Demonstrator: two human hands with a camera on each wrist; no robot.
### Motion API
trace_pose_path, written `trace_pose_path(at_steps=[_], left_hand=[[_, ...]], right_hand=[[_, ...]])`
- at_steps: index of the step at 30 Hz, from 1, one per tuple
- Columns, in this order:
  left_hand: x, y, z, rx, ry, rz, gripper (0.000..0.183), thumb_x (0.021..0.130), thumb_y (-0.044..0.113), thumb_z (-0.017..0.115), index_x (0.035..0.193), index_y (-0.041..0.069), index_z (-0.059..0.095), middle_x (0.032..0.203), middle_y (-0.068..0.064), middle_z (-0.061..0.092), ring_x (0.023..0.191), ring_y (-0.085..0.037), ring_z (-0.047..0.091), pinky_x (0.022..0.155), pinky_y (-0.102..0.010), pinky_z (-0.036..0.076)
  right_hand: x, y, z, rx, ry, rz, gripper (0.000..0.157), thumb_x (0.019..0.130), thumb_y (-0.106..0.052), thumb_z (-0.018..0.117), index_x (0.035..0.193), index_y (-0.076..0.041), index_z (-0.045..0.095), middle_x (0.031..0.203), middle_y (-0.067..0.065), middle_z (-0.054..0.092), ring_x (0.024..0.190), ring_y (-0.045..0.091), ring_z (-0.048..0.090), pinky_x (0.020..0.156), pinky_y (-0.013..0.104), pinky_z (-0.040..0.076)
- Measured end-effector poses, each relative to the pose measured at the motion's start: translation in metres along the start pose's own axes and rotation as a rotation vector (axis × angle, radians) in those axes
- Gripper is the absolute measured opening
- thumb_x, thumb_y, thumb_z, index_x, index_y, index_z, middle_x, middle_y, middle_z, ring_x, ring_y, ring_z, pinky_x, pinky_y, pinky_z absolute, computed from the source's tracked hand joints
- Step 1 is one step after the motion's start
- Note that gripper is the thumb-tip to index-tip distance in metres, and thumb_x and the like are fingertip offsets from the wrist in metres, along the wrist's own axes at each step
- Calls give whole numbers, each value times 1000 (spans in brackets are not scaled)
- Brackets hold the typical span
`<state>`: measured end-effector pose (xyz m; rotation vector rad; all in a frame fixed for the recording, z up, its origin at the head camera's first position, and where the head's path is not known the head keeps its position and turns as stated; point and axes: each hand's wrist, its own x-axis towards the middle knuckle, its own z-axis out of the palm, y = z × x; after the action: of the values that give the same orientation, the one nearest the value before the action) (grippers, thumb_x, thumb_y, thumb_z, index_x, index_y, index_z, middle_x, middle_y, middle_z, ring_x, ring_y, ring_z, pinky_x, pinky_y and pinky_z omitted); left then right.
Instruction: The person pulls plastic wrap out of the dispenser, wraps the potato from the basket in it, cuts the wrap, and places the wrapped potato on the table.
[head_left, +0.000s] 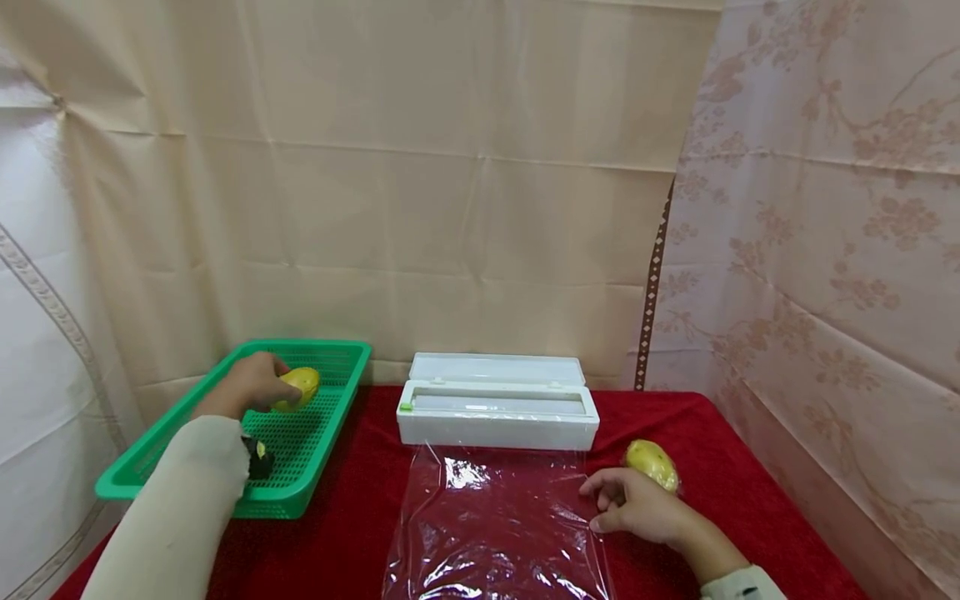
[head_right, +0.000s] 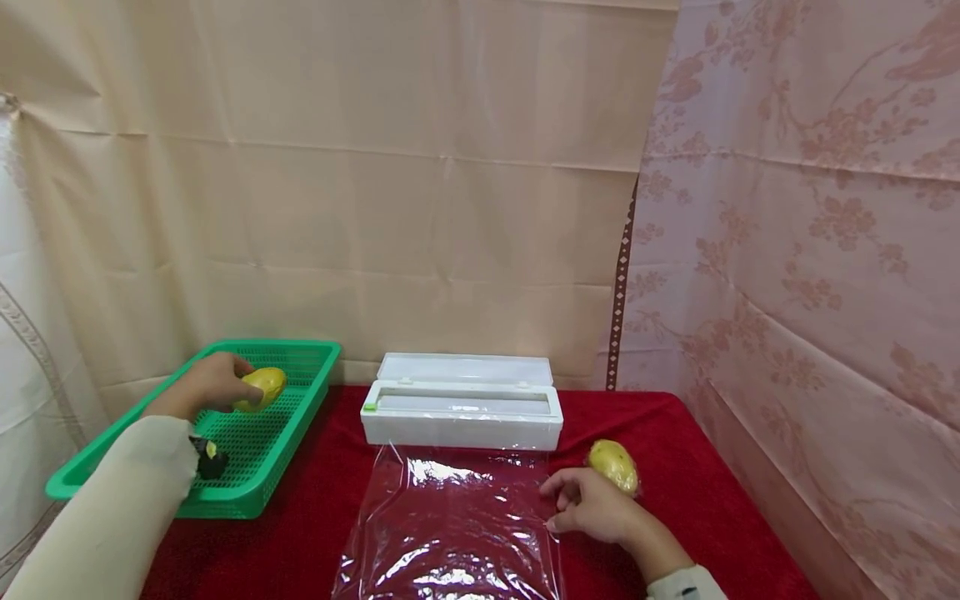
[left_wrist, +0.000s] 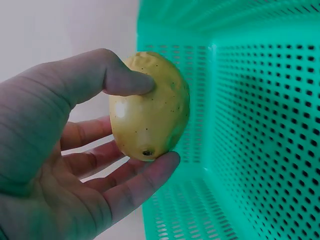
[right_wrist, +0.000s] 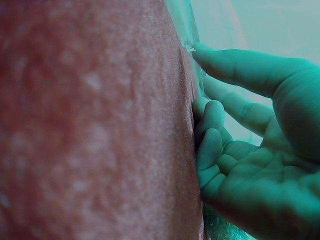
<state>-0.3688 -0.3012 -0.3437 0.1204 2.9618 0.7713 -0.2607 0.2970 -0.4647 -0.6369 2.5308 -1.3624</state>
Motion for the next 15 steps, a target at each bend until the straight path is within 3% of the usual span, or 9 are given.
trace_pose_path(at_steps=[9,15], left_hand=[[-11,14,-8,32,107,62,78,86,33,79,137,-19,50,124,-34,63,91,-31,66,73,-40,56],[-20,23,-15,39,178,86,73,86,34,77,136,-15,54,124,-32,64,95,-33,62,74,-36,52]], right_hand=[[1,2,0,-16,-5,11,30,83,-12,83,107,1,72,88,7,63,79,8,58,67,22,50],[1,3,0,-40,2,6,30,86,-15,81,110,0,70,87,6,63,77,9,59,65,23,48]])
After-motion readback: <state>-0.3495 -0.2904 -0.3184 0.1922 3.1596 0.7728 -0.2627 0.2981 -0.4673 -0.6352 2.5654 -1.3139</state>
